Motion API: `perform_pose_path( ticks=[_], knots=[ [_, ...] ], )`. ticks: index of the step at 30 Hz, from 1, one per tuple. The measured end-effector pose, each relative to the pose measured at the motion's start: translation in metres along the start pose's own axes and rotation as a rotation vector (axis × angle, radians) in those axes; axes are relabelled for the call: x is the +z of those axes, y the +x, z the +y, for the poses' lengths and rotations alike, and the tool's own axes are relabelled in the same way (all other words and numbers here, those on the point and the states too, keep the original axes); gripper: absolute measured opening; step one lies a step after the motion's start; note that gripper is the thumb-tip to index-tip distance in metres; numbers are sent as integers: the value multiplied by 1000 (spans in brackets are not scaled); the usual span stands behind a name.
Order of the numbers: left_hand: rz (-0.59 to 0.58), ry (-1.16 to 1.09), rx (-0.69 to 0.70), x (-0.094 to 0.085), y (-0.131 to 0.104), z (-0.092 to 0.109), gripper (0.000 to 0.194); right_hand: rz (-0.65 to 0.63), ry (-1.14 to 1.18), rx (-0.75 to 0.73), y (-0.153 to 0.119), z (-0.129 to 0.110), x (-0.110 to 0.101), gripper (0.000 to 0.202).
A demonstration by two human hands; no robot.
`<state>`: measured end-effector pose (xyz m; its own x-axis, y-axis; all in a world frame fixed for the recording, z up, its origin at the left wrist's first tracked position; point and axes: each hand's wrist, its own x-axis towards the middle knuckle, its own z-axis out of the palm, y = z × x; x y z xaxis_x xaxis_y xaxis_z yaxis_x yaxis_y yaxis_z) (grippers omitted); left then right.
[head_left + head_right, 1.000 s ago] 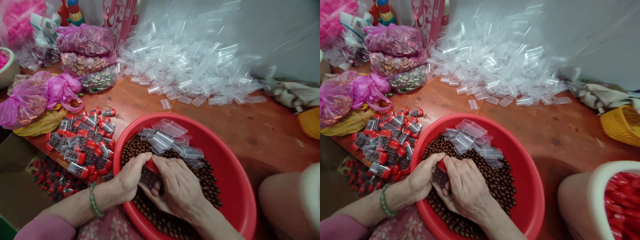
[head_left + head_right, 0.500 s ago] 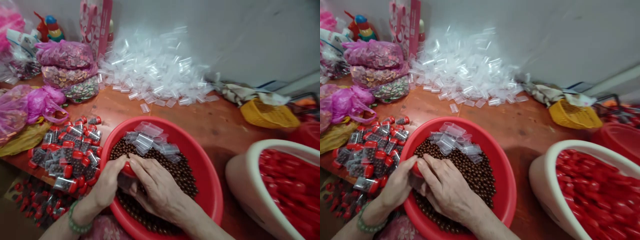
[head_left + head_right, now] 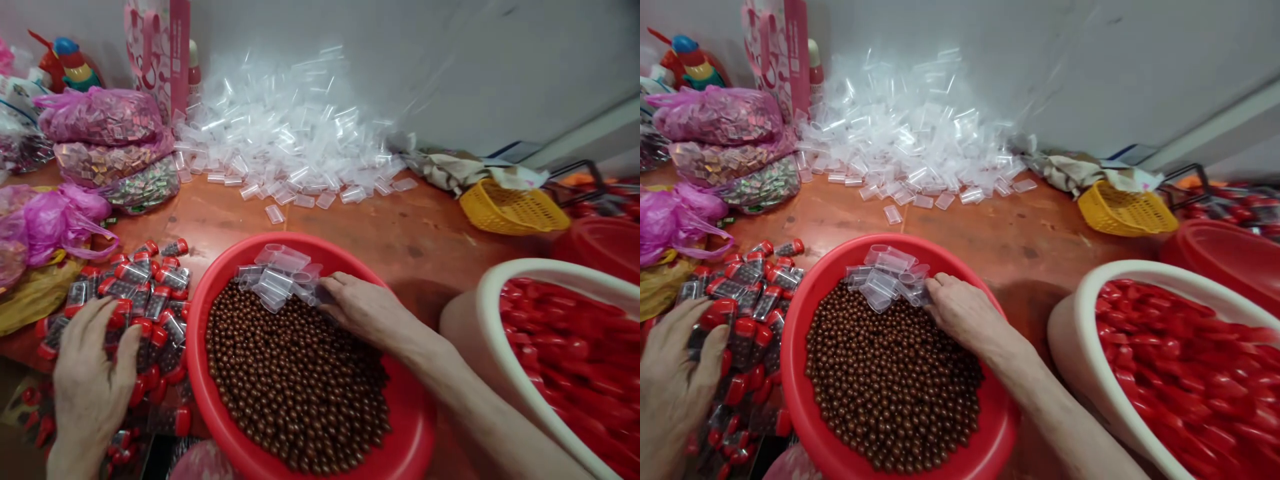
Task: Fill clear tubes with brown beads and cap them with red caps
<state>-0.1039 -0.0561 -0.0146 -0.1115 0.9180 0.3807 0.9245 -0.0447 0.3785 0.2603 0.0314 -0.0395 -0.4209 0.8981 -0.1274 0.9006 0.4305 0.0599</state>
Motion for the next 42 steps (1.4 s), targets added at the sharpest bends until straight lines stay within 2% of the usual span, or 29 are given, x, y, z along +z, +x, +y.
perform_pose_path(
  ticks=[2,6,9,11,13,16,18,23,27,31,34,37,39,42],
  knots=[
    [-15,-141,86,9,-1,21,33,-9,-21,-24,-1,-2,-4,10],
    [-161,-380,242,31,-5,65,27,15,-35,-68,-14,-9,-9,19],
    [-207,-394,312,48,-6,82,24,120,173,-182,-25,-16,-12,26],
    [-216,-346,335,54,-6,85,22,153,372,-272,-27,-20,-13,30],
    [-230,-313,353,56,-5,85,22,107,431,-333,-26,-25,-13,28],
    [-247,-310,367,55,-3,85,20,-57,201,-379,-20,-35,-9,14],
    [-241,-312,370,55,-3,85,19,-138,55,-392,-15,-43,-7,14],
    [-229,-338,360,56,-4,84,18,-175,39,-482,-5,-68,-3,22],
    [-236,-351,360,57,-4,83,18,-252,150,-580,-1,-83,-4,24],
    [-226,-361,359,59,-5,83,19,-338,331,-581,1,-84,-9,22],
    [-233,-394,347,57,-4,81,22,-355,501,-573,1,-80,-12,24],
    [-349,-467,328,45,0,78,27,-321,826,-520,0,-76,-16,27],
    [-506,-560,281,34,3,77,36,-295,1031,-478,-1,-74,-20,25],
    [-754,-798,165,25,3,81,55,-242,1180,-445,-6,-71,-28,26]
  ],
)
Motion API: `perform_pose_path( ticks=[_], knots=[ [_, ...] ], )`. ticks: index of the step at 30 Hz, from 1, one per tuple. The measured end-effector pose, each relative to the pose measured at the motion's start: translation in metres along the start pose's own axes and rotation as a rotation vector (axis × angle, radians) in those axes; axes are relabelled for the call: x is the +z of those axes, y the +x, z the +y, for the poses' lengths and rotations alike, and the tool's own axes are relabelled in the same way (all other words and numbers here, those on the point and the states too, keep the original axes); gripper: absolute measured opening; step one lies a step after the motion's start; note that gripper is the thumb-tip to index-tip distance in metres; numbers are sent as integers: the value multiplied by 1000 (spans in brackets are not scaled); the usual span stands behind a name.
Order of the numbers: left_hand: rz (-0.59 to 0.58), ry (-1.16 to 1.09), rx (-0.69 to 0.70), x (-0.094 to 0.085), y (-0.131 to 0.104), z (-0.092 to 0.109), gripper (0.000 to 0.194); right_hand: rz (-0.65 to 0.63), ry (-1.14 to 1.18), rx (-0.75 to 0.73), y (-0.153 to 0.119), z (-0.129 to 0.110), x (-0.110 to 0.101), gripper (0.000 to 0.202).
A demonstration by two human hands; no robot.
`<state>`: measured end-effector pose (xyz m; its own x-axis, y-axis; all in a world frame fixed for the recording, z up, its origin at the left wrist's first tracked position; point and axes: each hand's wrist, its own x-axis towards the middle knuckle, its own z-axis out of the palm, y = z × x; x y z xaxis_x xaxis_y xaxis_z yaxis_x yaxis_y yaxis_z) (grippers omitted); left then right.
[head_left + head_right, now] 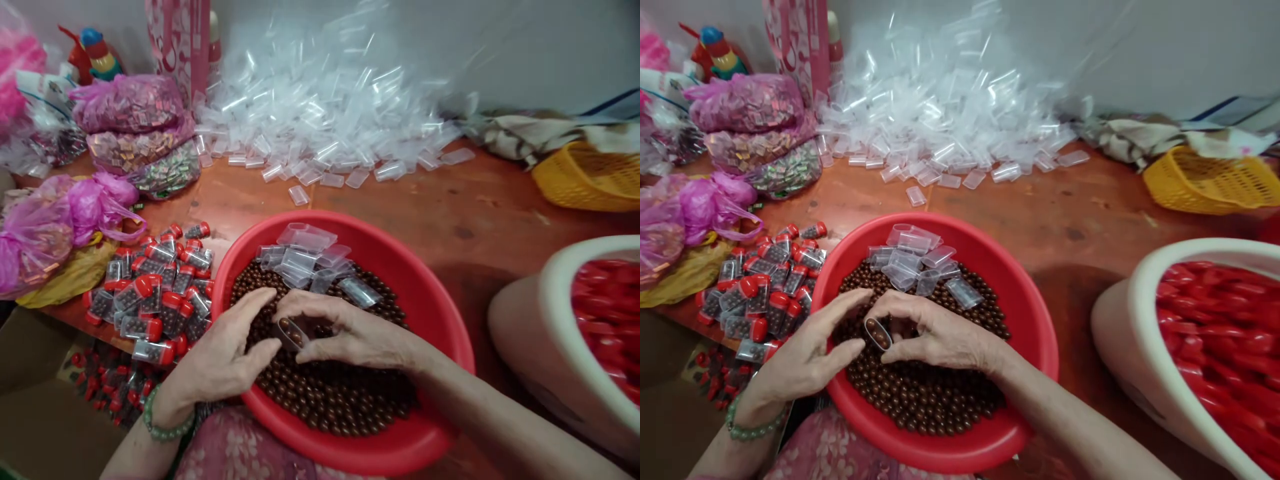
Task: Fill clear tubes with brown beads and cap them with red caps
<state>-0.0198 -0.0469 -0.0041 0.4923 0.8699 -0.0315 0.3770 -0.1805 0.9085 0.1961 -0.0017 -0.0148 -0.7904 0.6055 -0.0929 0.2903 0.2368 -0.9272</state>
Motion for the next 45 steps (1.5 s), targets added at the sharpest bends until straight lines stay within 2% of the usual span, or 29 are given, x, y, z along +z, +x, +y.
perform_pose_path(
  ticks=[2,5,9,13,16,18,21,25,29,32,35,36,38,41,45],
  knots=[
    [-56,-209,-55,6,1,3,60,47,18,-41,-4,-6,-2,26],
    [-24,-386,-129,20,4,5,54,71,21,-101,-12,-15,-2,22],
    [39,-368,-145,32,1,8,50,104,-18,-104,-25,-26,1,20],
    [76,-279,-68,35,-7,13,41,258,-95,-56,-39,-32,6,28],
    [48,-261,-23,37,-10,15,35,294,-163,-175,-46,-35,9,21],
    [36,-289,-44,37,-11,15,32,289,-214,-246,-47,-36,10,16],
    [22,-328,-92,38,-11,16,26,298,-232,-271,-46,-36,11,11],
    [22,-341,-126,37,-12,14,16,334,-233,-253,-42,-33,22,19],
    [100,-459,-215,37,-8,5,13,480,-184,-139,-46,-29,39,18],
    [221,-579,-253,36,-5,2,14,432,-291,12,-57,-24,42,12],
    [259,-638,-203,33,-6,7,16,301,-690,241,-69,-12,28,13],
    [243,-645,-175,33,-6,9,17,301,-826,335,-71,-6,20,11],
    [207,-634,-126,32,-5,14,17,342,-958,464,-71,7,3,12],
    [178,-598,-116,35,2,18,16,358,-1061,561,-62,26,-18,17],
    [170,-601,-130,39,10,24,16,296,-1128,582,-47,37,-26,15]
  ],
)
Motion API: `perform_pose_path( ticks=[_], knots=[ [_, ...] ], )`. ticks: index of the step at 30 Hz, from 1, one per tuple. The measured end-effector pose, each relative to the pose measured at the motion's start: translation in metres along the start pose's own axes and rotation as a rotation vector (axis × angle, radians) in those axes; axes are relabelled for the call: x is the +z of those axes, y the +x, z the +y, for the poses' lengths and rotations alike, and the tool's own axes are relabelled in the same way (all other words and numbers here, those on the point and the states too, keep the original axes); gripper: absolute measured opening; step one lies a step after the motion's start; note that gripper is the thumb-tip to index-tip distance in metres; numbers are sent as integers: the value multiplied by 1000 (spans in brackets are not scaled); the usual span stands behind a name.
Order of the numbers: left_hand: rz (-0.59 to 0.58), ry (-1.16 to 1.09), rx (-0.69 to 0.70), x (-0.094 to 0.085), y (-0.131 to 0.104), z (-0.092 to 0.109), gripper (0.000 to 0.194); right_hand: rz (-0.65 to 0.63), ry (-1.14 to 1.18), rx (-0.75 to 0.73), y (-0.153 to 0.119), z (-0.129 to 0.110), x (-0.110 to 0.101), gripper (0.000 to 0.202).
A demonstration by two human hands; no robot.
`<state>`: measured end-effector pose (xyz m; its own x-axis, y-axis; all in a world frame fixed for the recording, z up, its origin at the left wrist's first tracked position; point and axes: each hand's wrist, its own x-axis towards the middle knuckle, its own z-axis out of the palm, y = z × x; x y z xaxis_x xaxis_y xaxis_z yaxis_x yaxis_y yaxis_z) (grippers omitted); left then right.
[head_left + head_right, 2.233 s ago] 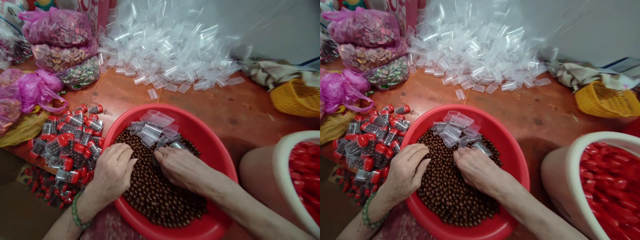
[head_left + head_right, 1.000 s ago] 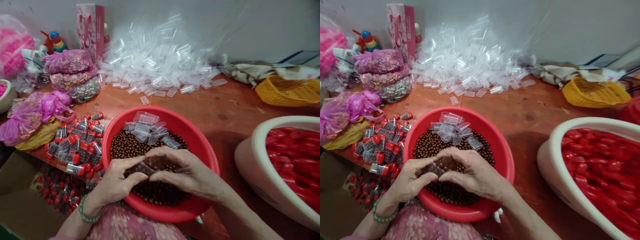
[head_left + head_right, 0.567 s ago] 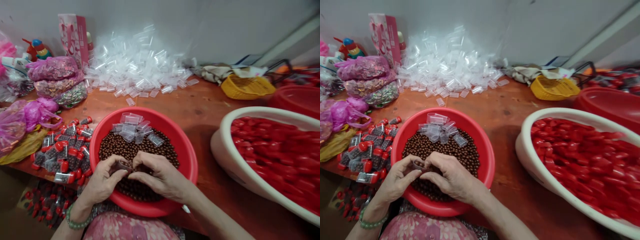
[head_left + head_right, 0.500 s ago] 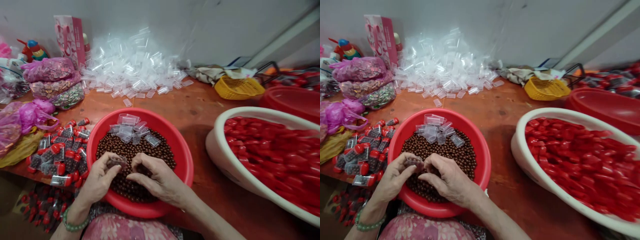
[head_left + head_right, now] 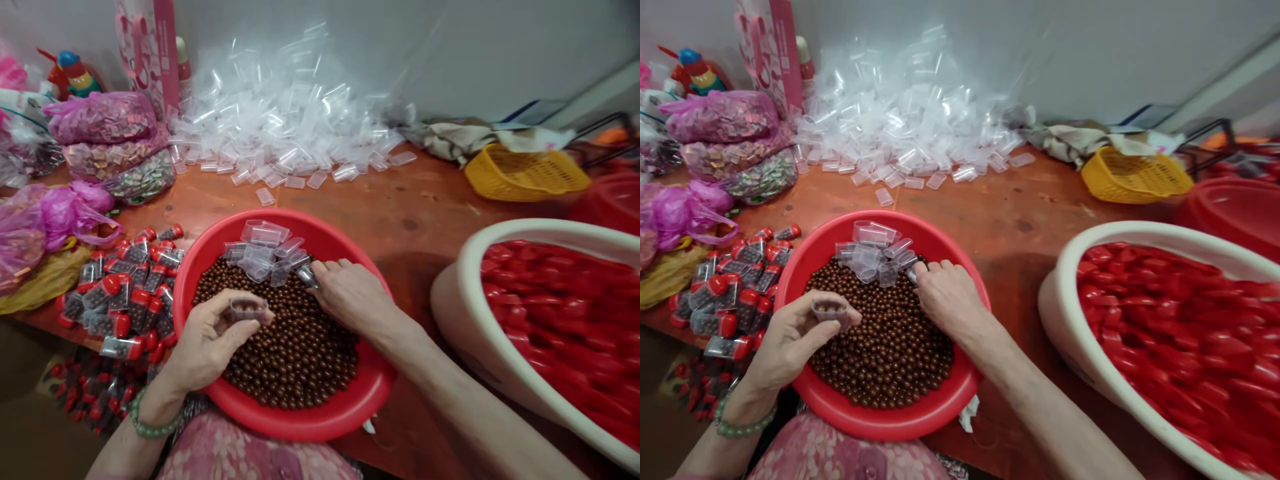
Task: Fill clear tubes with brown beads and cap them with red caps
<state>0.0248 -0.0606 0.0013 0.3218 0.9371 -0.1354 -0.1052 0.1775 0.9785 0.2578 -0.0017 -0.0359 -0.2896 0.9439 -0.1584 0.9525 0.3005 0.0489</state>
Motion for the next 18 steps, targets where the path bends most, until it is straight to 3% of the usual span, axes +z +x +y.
perform_pose_path(
  ticks=[5,8,10,12,15,18],
  knots=[
    [29,138,10,5,1,8,15,-23,31,-54,-8,-7,-15,16],
    [130,298,-28,3,3,3,14,-12,98,-65,-29,12,-33,18],
    [155,374,-68,0,6,-3,19,40,131,38,-49,44,-40,23],
    [171,413,-110,-3,10,-8,25,159,188,295,-72,87,-39,29],
    [222,412,-144,-5,13,-10,30,111,158,455,-100,155,-21,44],
    [238,378,-152,-4,15,-8,29,9,176,518,-112,200,7,59]
  ],
)
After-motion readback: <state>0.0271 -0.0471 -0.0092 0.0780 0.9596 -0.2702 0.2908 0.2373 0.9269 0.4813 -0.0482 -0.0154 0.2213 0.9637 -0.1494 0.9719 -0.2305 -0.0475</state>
